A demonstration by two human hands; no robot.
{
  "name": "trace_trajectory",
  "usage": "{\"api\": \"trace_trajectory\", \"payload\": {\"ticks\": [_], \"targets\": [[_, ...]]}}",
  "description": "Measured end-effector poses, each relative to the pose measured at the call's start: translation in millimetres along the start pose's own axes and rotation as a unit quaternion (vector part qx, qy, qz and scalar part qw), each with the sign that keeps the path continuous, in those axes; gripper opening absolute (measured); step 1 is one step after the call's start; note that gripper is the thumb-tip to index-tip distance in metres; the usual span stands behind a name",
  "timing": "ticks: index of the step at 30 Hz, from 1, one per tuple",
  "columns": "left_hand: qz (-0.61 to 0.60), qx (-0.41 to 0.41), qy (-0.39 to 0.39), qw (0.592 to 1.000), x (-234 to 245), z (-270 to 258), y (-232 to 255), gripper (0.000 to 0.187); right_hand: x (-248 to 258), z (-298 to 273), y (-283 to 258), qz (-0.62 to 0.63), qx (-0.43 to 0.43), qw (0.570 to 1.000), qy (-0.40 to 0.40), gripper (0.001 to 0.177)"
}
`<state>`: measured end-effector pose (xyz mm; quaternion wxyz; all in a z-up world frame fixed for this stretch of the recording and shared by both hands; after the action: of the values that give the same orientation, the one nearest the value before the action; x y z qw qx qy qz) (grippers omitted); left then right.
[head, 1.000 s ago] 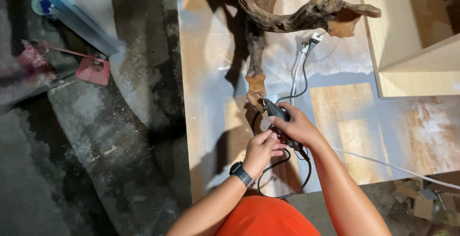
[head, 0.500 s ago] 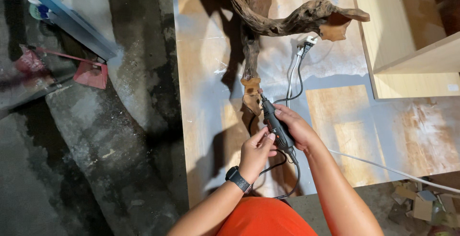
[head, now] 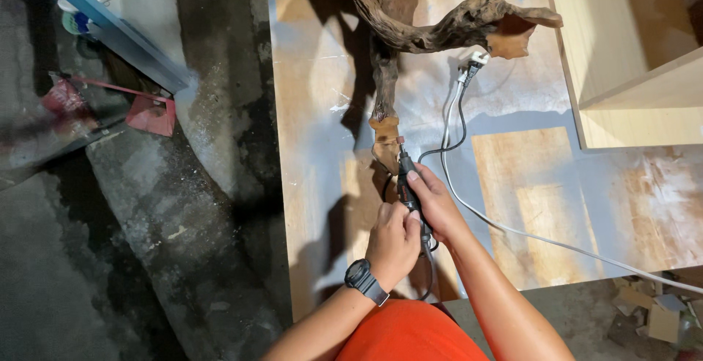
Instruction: The person carves and sands a decorative piece of driftwood using a rotary tool and then brushes away dust with a small paintbrush.
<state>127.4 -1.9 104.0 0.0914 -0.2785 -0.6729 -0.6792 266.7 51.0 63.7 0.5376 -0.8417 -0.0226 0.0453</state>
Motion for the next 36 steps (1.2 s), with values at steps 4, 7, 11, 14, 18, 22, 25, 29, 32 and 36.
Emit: {"api": "trace_trajectory", "payload": {"ticks": [4, 7, 11, 14, 18, 22, 25, 29, 32, 36], "targets": [[-0.023, 0.002, -0.028, 0.999, -11, 4, -6, 0.028, -4, -15, -26, -0.071, 0.003, 0.997, 0.022, 0.051], [-0.033, 0.013, -0.057, 0.998, -8, 3, 1, 0.024, 6, -15, -21, -0.123, -0.006, 0.992, 0.041, 0.055], [-0.036, 0.014, -0.089, 0.995, -10, 1, 4, 0.02, 8, -21, -22, -0.156, -0.022, 0.985, 0.071, 0.061], [-0.035, 0.011, -0.08, 0.996, -24, -2, -4, 0.019, 8, -27, -26, -0.191, -0.043, 0.977, 0.085, 0.066], [-0.052, 0.003, -0.038, 0.998, -22, 1, -7, 0.017, 0, -26, -39, -0.236, -0.065, 0.965, 0.097, 0.069], [-0.029, -0.006, -0.012, 0.999, -26, 3, -12, 0.013, -3, -30, -45, -0.261, -0.081, 0.957, 0.098, 0.072], [-0.037, -0.025, -0.001, 0.999, -24, 2, -13, 0.015, -3, -29, -43, -0.274, -0.083, 0.953, 0.099, 0.072], [-0.051, -0.023, 0.003, 0.998, -25, 5, -17, 0.013, -2, -23, -41, -0.288, -0.091, 0.949, 0.094, 0.074], [-0.071, -0.015, -0.003, 0.997, -24, 8, -19, 0.015, -4, -20, -42, -0.295, -0.097, 0.946, 0.092, 0.074], [-0.069, -0.011, 0.003, 0.998, -25, 9, -24, 0.014, -6, -20, -45, -0.302, -0.097, 0.944, 0.088, 0.074]]}}
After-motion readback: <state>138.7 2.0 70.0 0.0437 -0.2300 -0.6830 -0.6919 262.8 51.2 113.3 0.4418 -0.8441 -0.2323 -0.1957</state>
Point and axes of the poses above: each hand's wrist, its own z-axis towards the middle knuckle, its own x-axis out of the back of the hand, y = z × x, the point moved 8 cm from there along z, towards the middle knuckle, and after that the axes turned 12 degrees about -y, right-handed, at the moved point
